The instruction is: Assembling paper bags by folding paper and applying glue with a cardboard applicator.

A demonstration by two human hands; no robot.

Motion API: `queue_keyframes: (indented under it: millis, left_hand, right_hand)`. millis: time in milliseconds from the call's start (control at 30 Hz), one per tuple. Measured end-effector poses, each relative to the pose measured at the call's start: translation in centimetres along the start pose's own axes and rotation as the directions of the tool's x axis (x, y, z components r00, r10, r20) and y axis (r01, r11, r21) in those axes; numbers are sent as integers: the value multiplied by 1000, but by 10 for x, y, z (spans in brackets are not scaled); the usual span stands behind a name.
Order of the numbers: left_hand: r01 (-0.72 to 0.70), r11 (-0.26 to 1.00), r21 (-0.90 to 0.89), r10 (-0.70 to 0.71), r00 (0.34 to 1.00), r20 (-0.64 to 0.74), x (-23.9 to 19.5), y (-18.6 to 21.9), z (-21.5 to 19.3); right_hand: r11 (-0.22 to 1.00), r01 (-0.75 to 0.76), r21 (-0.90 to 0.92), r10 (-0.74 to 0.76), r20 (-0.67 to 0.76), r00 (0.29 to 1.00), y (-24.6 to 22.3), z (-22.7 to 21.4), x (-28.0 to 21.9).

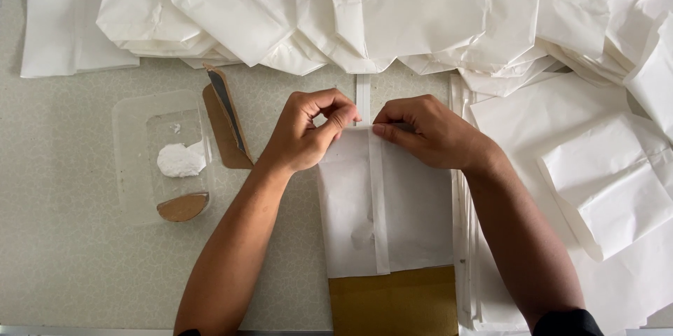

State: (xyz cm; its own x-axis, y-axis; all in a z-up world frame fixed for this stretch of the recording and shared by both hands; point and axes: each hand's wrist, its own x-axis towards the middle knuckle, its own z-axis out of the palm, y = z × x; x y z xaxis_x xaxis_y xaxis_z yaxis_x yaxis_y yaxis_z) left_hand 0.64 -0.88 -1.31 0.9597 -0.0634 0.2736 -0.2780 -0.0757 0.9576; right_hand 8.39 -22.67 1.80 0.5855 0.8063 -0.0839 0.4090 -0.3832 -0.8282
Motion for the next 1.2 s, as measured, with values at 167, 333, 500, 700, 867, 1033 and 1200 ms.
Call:
queue_keyframes:
  millis: [167,333,500,700,867,1033,1200]
  left_hand:
    - [161,979,125,-171,982,77,-2,12,7]
    - [363,928,82,-371,897,240,-10,-23,3]
    - [352,934,56,-356,912,205,-6,-9,-3]
    - [320,942,97,-333,926,178,-6,14,0]
    - [307,944,125,-314,949,41,-8,8,-16]
    - [253,962,104,-242,964,-108,-8,21,-47]
    - [148,989,-11,-139,899,-415,-22,13,-60]
  right_hand:
    - [995,73,-69,-73,-5,997,-6,3,-1]
    - [998,22,-55,-22,-7,1000,-7,2,-4]
    - [990,-119,71,116,38,992,-10,-15,-7]
    - [998,-60,0,60,10,998,-6,-7,-5]
    - [993,-119,-25,117,-71,991,-35,-14,-14]
    - [947,-236,-217,220,-94,971,-46,-28,-34]
    - [863,-414,-289,431,-5,902,-25,-32,-54]
